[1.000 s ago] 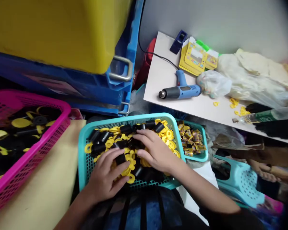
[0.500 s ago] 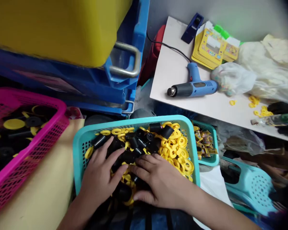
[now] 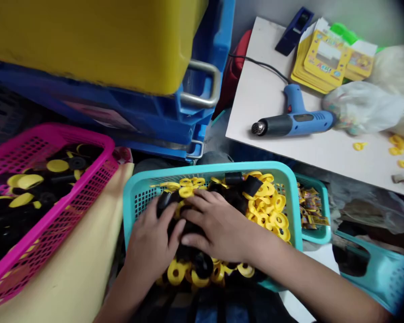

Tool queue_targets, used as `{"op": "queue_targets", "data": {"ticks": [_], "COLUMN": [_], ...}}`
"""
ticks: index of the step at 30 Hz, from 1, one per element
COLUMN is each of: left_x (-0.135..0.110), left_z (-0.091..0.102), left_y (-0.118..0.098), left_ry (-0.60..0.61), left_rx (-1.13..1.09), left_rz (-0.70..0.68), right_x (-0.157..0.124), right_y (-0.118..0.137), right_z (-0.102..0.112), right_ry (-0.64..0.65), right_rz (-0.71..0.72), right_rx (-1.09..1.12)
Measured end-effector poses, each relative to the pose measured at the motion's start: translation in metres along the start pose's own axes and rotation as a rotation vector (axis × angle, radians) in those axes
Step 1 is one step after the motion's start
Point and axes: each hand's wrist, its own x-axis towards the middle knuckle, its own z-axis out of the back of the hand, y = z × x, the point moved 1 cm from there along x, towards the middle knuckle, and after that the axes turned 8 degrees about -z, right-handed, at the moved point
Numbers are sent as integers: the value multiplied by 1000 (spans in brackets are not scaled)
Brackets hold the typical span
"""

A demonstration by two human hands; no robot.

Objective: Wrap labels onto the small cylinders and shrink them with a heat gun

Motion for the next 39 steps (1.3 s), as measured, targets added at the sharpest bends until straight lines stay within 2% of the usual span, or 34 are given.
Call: {"op": "queue_targets", "data": {"ticks": [2,4,9,14,16,17,20,21,22,24,27,30,32,34,35,37,39], "left_x": [-10,-19,-25,-19,-18,-17,-14,-11,-6,8,41,77,95,107,111,114,114], "left_z": [-1,1,7,7,7,7,11,14,17,24,32,34,32,30,28,24,18], "left_y": [-1,-2,-4,-7,-8,-7,-3,0,3,6,2,-13,-21,-23,-23,-21,-21], "left_ry": [23,-7,-33,-12,-13,-17,-20,-25,-38,-94,-165,-71,11,42,44,22,1], "left_rx": [-79,-169,-338,-433,-450,-452,-428,-419,-412,-417,-453,-490,-495,-477,-462,-440,-429], "left_rz": [-69,-150,-369,-431,-430,-425,-375,-365,-363,-385,-460,-586,-650,-669,-670,-671,-680], "right_x": [-18,-34,-50,-61,-70,-75,-87,-88,-87,-77,-53,-38,-42,-54,-61,-71,-70], "right_y": [0,-1,-5,-10,-16,-21,-39,-44,-47,-45,-26,-2,8,7,2,-15,-35], "right_z": [2,3,-6,-10,-8,-7,-8,-12,-17,-27,-34,-25,-16,-7,-4,-2,-5], "right_ry": [62,76,43,-81,-222,-340,-769,-853,-880,-825,-691,-578,-520,-568,-642,-801,-831], "right_rz": [20,18,25,137,174,143,-166,-288,-385,-482,-447,-291,-122,3,5,-149,-429], "right_rx": [19,21,-10,-51,-74,-77,-27,1,18,24,61,156,218,262,275,286,275]}}
